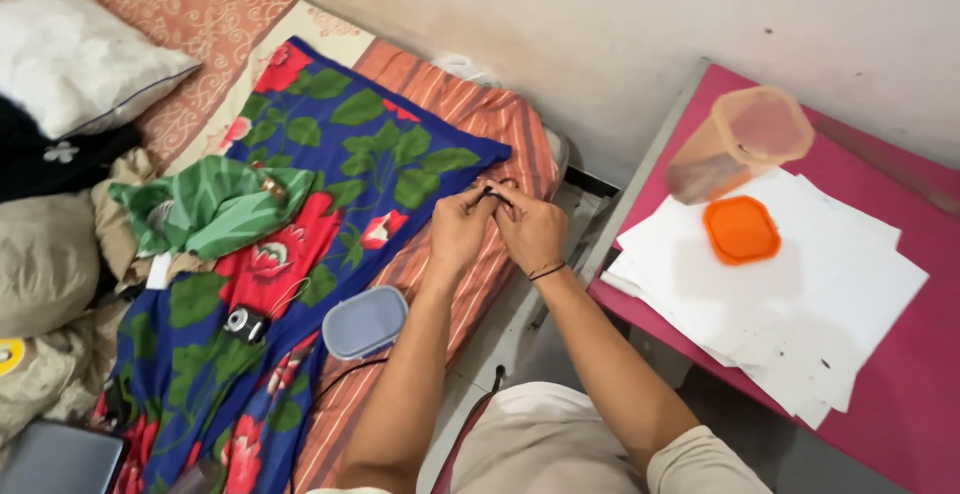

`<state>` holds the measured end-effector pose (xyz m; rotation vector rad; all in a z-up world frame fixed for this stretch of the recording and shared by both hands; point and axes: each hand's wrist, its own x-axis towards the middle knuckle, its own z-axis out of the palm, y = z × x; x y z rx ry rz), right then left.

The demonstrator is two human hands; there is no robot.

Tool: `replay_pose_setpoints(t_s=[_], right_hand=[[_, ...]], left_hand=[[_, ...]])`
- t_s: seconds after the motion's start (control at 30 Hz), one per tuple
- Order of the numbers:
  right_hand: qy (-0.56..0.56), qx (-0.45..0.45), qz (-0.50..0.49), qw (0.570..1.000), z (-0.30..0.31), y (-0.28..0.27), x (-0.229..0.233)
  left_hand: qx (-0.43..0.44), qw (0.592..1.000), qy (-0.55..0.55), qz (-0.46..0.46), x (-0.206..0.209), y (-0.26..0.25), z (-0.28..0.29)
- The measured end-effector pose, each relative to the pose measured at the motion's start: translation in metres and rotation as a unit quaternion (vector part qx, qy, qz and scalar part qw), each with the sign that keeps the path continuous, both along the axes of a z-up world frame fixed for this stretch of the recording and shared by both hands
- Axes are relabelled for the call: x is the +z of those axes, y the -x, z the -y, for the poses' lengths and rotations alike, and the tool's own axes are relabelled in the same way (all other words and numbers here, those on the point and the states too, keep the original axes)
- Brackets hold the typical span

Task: Organizing and stacking papers on a desk while using a ruler and small containers.

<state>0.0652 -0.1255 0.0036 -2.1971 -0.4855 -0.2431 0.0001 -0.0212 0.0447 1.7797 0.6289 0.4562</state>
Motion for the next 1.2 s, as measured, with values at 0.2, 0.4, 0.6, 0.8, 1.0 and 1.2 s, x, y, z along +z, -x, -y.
replay_pose_setpoints(t_s=[0.2, 0.4, 0.6, 0.8, 1.0, 1.2], right_hand=[[-0.071, 0.023, -0.016, 0.997, 0.034, -0.008, 0.054], [-0.088, -0.067, 0.001, 0.994, 0.107, -0.038, 0.046], [-0.117, -0.143, -0.009, 0.983, 0.181, -0.037, 0.067], [-0.163, -0.206, -0.09, 0.961, 0.229, -0.025, 0.072], [-0.184, -0.193, -0.074, 0.961, 0.243, -0.02, 0.071], [-0.193, -0.192, -0.076, 0.959, 0.251, -0.019, 0.068]], left_hand=[[-0.046, 0.997, -0.051, 0.034, 0.006, -0.009, 0.0], [-0.093, 0.968, -0.192, 0.13, 0.066, -0.067, 0.076], [-0.205, 0.965, -0.164, 0.02, 0.096, -0.117, 0.14], [-0.191, 0.975, -0.115, 0.0, 0.075, -0.124, 0.17], [-0.156, 0.983, -0.089, 0.034, 0.048, -0.128, 0.183], [-0.103, 0.929, -0.145, 0.326, 0.017, -0.139, 0.176]])
